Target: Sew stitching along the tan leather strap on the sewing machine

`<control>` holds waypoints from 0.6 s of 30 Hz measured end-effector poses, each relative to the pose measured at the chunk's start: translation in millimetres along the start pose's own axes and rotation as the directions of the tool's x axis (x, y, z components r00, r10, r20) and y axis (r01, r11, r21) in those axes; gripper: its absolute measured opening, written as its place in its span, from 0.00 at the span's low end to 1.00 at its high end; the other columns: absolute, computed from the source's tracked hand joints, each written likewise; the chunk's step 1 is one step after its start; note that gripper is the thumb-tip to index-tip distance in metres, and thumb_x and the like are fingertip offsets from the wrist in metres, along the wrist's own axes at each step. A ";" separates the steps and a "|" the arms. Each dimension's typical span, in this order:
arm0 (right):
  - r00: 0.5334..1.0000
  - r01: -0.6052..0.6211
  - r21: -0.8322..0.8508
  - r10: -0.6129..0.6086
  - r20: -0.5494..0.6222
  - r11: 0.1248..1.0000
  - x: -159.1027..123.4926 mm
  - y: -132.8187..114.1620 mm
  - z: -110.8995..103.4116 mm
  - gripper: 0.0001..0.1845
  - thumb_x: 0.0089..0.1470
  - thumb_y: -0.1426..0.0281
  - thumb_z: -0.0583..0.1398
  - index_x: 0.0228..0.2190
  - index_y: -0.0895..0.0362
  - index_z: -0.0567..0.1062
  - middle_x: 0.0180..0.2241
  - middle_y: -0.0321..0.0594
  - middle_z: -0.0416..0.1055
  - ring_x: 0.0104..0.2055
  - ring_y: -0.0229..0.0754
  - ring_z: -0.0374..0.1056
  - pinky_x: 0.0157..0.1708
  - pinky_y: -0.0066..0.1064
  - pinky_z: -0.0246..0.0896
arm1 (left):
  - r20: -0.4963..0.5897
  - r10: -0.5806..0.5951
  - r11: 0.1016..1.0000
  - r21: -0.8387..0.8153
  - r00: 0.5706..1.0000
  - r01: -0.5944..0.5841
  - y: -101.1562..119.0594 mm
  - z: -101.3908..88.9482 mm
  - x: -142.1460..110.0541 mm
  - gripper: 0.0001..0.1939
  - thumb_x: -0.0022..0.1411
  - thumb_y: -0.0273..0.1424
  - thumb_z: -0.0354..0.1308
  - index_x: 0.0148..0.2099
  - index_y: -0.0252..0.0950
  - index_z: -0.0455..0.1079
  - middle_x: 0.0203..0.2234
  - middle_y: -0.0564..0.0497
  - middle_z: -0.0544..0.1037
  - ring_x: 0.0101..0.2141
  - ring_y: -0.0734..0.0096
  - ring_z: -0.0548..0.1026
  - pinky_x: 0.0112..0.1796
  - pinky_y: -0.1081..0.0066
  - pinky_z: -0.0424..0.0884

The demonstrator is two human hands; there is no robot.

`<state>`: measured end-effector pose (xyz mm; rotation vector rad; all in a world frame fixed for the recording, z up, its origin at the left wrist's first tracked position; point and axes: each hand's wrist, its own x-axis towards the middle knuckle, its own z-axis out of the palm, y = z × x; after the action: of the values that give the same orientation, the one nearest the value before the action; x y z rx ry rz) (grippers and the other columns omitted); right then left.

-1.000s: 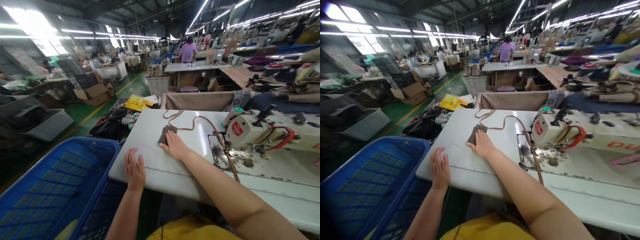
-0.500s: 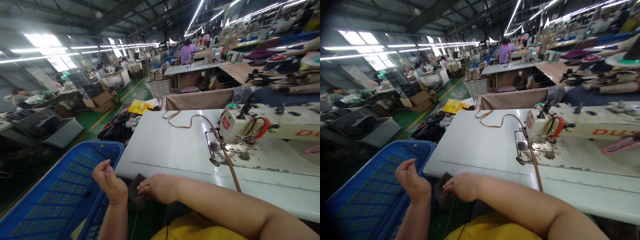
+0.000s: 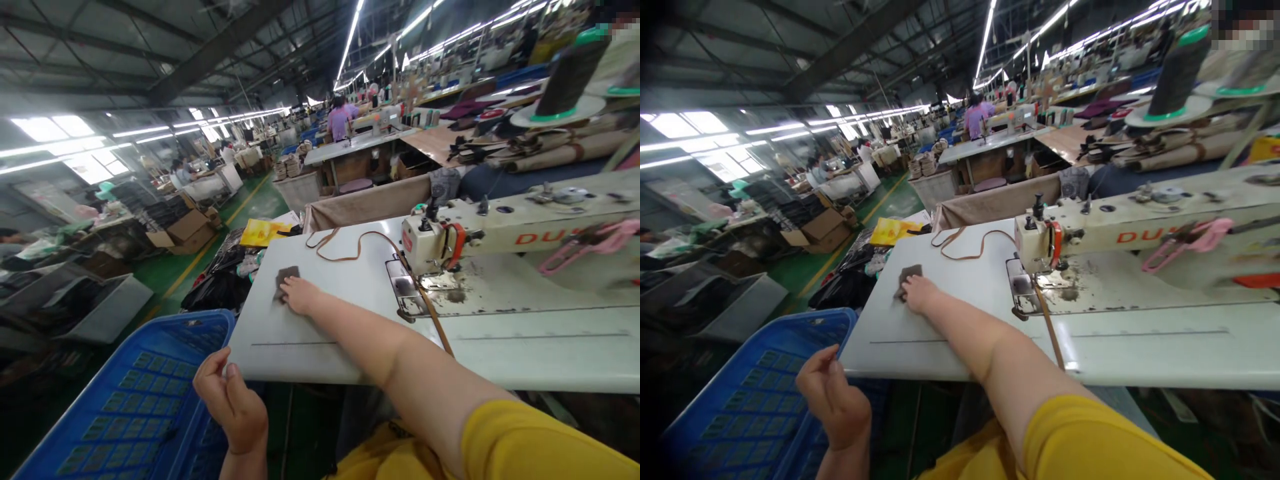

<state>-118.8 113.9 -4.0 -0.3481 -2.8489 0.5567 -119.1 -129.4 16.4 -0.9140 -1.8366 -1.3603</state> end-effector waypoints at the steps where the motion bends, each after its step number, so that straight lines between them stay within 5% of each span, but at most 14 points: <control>1: 0.995 0.087 0.011 -0.088 0.040 0.996 1.4 -16.9 8.6 0.25 0.67 0.71 0.58 0.61 0.69 0.72 0.67 0.61 0.63 0.71 0.53 0.60 0.71 0.43 0.54 | 0.007 0.007 1.000 -0.006 1.000 -0.007 2.9 0.4 0.2 0.16 0.73 0.37 0.51 0.52 0.32 0.72 0.45 0.41 0.73 0.48 0.54 0.72 0.53 0.52 0.68; 6: 0.848 0.472 0.115 -0.486 0.212 0.874 -41.4 -89.7 45.3 0.21 0.61 0.76 0.63 0.56 0.59 0.78 0.63 0.47 0.72 0.65 0.42 0.69 0.64 0.28 0.62 | -0.012 -0.015 1.000 -0.013 1.000 0.015 5.1 -0.2 5.3 0.15 0.73 0.36 0.51 0.51 0.32 0.73 0.46 0.42 0.73 0.49 0.54 0.72 0.54 0.52 0.68; 9: 0.762 0.576 0.192 -0.607 0.224 0.794 -86.3 -94.7 41.5 0.23 0.64 0.76 0.61 0.59 0.51 0.75 0.59 0.34 0.76 0.57 0.35 0.75 0.55 0.22 0.68 | -0.024 -0.045 0.999 -0.016 0.999 0.044 3.3 -3.7 7.4 0.16 0.72 0.37 0.51 0.52 0.32 0.73 0.47 0.42 0.73 0.49 0.54 0.72 0.53 0.52 0.69; 11: 0.779 0.599 0.191 -0.621 0.084 0.777 -113.0 -81.5 22.2 0.26 0.66 0.78 0.56 0.63 0.54 0.71 0.63 0.37 0.73 0.62 0.36 0.71 0.60 0.23 0.65 | -0.042 -0.047 0.999 -0.021 0.998 0.046 3.3 -7.6 7.6 0.16 0.71 0.36 0.52 0.52 0.31 0.72 0.47 0.42 0.73 0.49 0.54 0.72 0.54 0.51 0.68; 14: 0.870 0.478 0.076 -0.459 -0.181 0.875 -144.2 -46.3 -21.5 0.28 0.67 0.79 0.52 0.66 0.63 0.67 0.69 0.47 0.63 0.74 0.43 0.55 0.72 0.34 0.52 | -0.066 -0.031 0.999 -0.017 0.997 0.030 4.6 -12.9 7.3 0.15 0.71 0.35 0.53 0.51 0.31 0.73 0.47 0.41 0.73 0.50 0.52 0.73 0.56 0.49 0.68; 16: 0.943 0.204 -0.007 -0.199 -0.269 0.979 -162.1 -18.9 -47.3 0.31 0.66 0.81 0.51 0.68 0.65 0.64 0.72 0.51 0.57 0.76 0.47 0.49 0.74 0.41 0.48 | -0.050 -0.037 0.999 0.003 0.998 0.037 5.6 -13.9 7.1 0.14 0.71 0.35 0.53 0.51 0.31 0.73 0.48 0.40 0.74 0.51 0.51 0.73 0.57 0.48 0.67; 18: 0.957 -0.138 -0.062 0.117 -0.264 0.989 -181.8 5.3 -61.5 0.32 0.63 0.83 0.50 0.68 0.67 0.65 0.70 0.58 0.58 0.75 0.52 0.52 0.73 0.47 0.51 | 0.007 -0.066 0.998 0.010 0.998 0.066 6.5 -11.9 7.0 0.14 0.71 0.34 0.51 0.51 0.32 0.72 0.49 0.40 0.73 0.53 0.49 0.72 0.59 0.47 0.66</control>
<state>70.4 90.5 19.4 -0.5774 -2.6118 0.3880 -116.1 -138.5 28.3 -0.8615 -1.8925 -1.3878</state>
